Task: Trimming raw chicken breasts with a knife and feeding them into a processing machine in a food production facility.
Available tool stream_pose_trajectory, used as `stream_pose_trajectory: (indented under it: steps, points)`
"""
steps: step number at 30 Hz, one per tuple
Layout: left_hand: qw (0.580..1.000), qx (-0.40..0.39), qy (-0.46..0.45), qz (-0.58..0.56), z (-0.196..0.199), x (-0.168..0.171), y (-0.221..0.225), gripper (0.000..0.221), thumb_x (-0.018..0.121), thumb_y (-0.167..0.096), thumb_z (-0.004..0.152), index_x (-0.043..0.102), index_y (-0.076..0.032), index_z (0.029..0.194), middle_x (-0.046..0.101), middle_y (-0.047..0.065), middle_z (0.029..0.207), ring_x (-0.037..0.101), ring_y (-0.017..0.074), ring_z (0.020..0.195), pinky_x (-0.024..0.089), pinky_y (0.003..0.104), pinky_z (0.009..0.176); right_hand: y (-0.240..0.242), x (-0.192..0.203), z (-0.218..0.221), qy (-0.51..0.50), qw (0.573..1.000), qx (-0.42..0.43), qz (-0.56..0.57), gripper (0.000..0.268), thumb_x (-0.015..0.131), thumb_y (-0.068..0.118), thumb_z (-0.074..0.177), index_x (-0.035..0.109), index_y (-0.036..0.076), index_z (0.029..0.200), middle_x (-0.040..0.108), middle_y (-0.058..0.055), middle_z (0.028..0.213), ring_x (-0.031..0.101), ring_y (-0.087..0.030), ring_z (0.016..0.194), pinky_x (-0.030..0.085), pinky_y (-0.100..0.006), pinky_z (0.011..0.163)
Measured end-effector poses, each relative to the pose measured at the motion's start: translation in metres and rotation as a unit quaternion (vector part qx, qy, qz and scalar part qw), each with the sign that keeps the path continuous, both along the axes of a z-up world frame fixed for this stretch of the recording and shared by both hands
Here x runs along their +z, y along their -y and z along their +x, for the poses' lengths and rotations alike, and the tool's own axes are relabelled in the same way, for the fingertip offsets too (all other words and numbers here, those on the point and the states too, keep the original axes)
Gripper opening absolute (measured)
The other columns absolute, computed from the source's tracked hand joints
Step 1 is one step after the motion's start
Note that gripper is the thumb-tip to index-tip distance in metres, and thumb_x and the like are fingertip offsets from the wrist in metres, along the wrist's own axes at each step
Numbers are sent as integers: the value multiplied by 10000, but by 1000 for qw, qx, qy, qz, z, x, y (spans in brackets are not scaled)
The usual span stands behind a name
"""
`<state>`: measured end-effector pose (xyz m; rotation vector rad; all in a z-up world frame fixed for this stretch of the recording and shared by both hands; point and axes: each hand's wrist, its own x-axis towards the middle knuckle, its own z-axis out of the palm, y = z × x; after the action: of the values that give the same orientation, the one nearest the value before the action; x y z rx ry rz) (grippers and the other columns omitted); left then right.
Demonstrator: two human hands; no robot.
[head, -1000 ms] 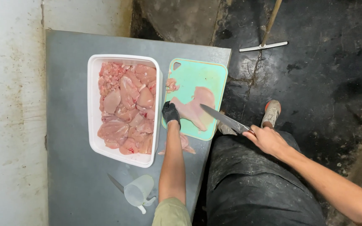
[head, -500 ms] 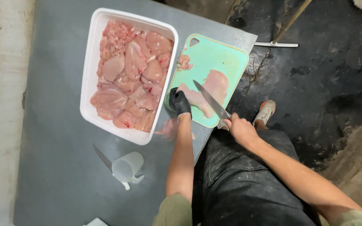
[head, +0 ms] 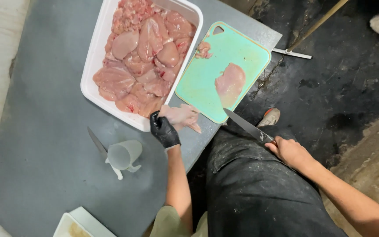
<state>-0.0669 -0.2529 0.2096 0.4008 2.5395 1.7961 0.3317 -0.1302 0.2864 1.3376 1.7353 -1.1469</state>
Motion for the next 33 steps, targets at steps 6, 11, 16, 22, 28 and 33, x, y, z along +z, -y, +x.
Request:
stream_pose_trajectory:
  steps: [6, 11, 16, 22, 28, 33]
  points:
    - [945, -101, -214, -225, 12, 32, 26, 304, 626, -46, 917, 737, -210, 1148, 756, 55, 979, 720, 248, 871, 608, 360, 718, -12, 9, 1, -8, 999, 30, 14, 530, 449, 596, 1041, 704, 138, 1121, 798, -265, 1107, 722, -498, 1159, 572, -583, 987]
    - [701, -395, -3, -593, 68, -52, -28, 819, 630, -617, 927, 307, -393, 1646, 425, 161, 1658, 469, 423, 1477, 477, 582, 1156, -15, 21, 7, -11, 998, 49, 45, 531, 476, 616, 1027, 707, 141, 1081, 799, -252, 1079, 730, -476, 1147, 574, -567, 980]
    - [746, -448, 15, -494, 94, -142, -177, 744, 520, -660, 982, 280, -425, 1646, 350, 10, 1714, 393, 321, 1553, 398, 552, 1219, -15, 16, 30, -20, 998, -30, 51, 499, 548, 580, 1009, 686, 100, 1006, 791, -283, 978, 736, -487, 1096, 573, -570, 947]
    - [767, -427, 54, -476, 95, -100, -241, 566, 653, -397, 872, 566, -316, 1426, 473, 67, 1437, 472, 348, 1342, 462, 478, 1116, -6, 25, 62, 17, 996, -55, 71, 478, 559, 497, 1033, 561, 42, 885, 749, -204, 847, 588, -450, 847, 485, -388, 834]
    - [737, -443, 100, -500, 89, -91, -255, 731, 597, -316, 930, 332, -246, 1608, 656, 124, 1359, 680, 362, 1190, 576, 485, 955, -6, 21, 81, 23, 994, -87, 61, 515, 523, 514, 1068, 412, 76, 821, 573, -110, 758, 469, -264, 737, 422, -362, 721]
    - [727, -499, 215, -421, 104, -82, -227, 552, 567, -385, 961, 283, -129, 1359, 605, 132, 1189, 631, 303, 1003, 544, 438, 774, -18, 16, 69, 7, 996, -40, 81, 521, 531, 529, 1053, 432, 78, 813, 553, -104, 744, 467, -259, 744, 428, -355, 740]
